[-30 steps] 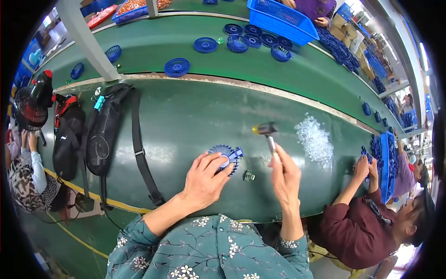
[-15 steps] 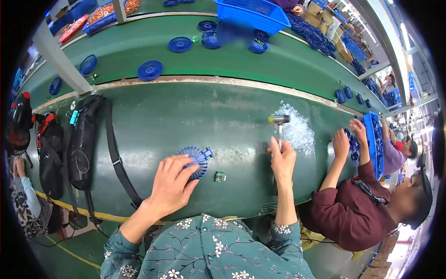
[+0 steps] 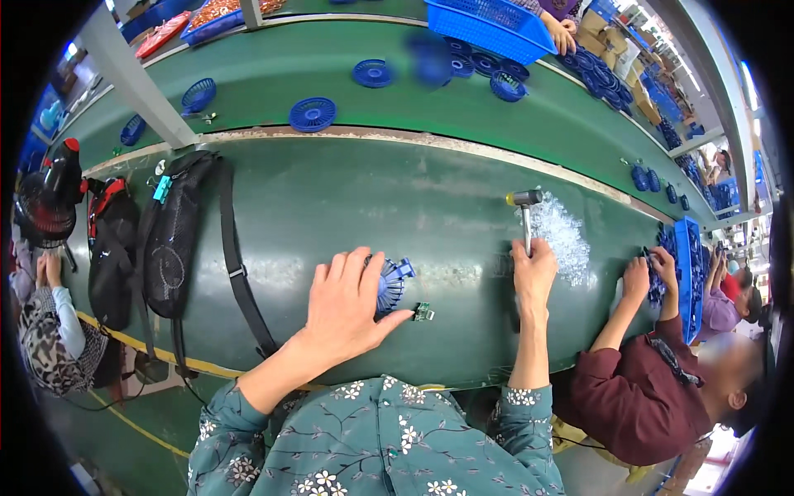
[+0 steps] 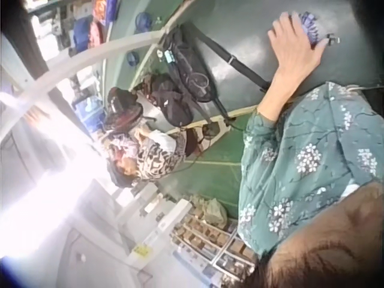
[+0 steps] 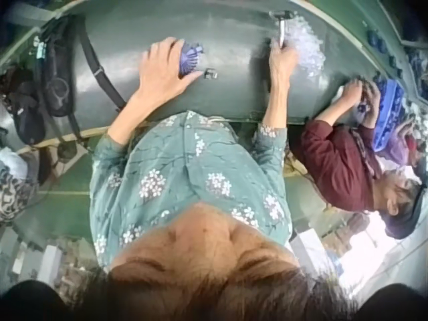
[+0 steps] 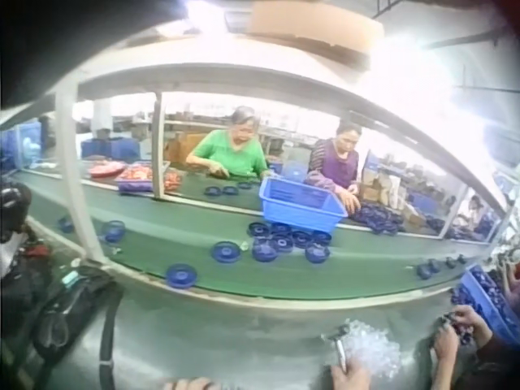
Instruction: The person repeatedly takes fan casings from a conveyor belt, inserts components into them, and taps the parts into place using a small hammer.
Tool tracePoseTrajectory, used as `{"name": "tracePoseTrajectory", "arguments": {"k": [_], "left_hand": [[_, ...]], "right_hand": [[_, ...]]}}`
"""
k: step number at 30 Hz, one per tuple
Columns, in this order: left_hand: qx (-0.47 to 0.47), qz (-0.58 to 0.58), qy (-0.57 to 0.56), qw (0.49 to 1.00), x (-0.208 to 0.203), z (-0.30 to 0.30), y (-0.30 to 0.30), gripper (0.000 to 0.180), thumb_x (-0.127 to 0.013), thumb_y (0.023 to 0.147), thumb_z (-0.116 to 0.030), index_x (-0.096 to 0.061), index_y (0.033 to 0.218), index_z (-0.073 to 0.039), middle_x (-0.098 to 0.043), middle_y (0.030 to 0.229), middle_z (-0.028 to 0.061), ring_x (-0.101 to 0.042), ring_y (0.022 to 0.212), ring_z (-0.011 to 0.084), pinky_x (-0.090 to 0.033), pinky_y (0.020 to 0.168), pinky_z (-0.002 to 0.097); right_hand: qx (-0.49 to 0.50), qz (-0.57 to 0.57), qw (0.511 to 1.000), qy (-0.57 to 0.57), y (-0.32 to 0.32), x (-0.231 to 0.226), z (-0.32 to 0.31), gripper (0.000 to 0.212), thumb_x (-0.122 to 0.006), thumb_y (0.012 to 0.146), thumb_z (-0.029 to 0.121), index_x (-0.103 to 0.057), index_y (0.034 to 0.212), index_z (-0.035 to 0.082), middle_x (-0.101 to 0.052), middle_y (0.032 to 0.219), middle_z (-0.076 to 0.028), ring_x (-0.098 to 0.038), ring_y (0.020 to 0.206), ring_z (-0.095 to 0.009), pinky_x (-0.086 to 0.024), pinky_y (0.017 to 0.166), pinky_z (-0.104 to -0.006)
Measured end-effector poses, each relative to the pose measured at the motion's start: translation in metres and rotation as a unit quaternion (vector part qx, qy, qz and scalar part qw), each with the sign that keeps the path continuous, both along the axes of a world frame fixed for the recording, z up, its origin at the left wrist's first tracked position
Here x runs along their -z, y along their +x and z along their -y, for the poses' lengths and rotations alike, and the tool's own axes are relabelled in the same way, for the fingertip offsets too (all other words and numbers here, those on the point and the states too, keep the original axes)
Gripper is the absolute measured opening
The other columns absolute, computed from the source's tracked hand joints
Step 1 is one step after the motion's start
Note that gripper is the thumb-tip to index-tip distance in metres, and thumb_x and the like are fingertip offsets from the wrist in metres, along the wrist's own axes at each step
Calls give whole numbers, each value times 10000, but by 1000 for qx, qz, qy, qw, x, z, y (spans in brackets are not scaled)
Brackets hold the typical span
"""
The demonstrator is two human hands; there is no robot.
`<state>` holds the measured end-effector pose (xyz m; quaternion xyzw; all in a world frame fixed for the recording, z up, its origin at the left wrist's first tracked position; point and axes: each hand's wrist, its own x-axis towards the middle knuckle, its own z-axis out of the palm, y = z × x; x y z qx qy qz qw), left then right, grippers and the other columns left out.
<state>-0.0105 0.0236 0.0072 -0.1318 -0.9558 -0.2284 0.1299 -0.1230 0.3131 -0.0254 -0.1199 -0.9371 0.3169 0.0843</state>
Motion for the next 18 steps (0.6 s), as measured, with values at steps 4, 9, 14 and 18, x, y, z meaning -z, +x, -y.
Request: {"name": "tracePoseTrajectory", "arguments": {"k": [4, 9, 14, 18], "left_hand": [[-17, 17, -25, 999, 10, -2, -4, 733, -791, 699, -391, -517, 1235, 26, -513, 1195, 184, -506, 1037, 342, -416, 822, 433], [-4, 23, 38, 999, 13, 4, -3, 699, -778, 703, -297, -493, 1255, 25, -502, 1225, 184, -502, 1054, 347, -433, 860, 439], [83, 14, 150, 985, 5, 8, 2, 744, -790, 681, -195, -435, 1306, -1, -480, 1253, 190, -511, 1082, 376, -450, 929, 468], [108, 21, 188, 976, 2, 8, 6, 746, -795, 679, -176, -432, 1309, -8, -472, 1268, 192, -512, 1126, 385, -476, 934, 456]], "right_hand": [[-7, 97, 913, -396, 21, -29, 35, 142, -650, 879, 74, -638, 995, -9, -695, 811, -103, -373, 398, -28, -269, 343, -212], [-98, 246, 768, -583, 39, -35, 55, 168, -648, 885, 25, -644, 1029, -60, -690, 878, -109, -328, 390, -6, -232, 327, -192], [-127, 315, 642, -687, 50, -16, 71, 162, -630, 933, 78, -644, 1030, -51, -645, 830, -58, -333, 379, -5, -246, 315, -179], [-128, 335, 613, -704, 56, -13, 81, 192, -605, 960, 129, -647, 1024, -48, -622, 792, -35, -307, 362, -3, -242, 313, -182]]}}
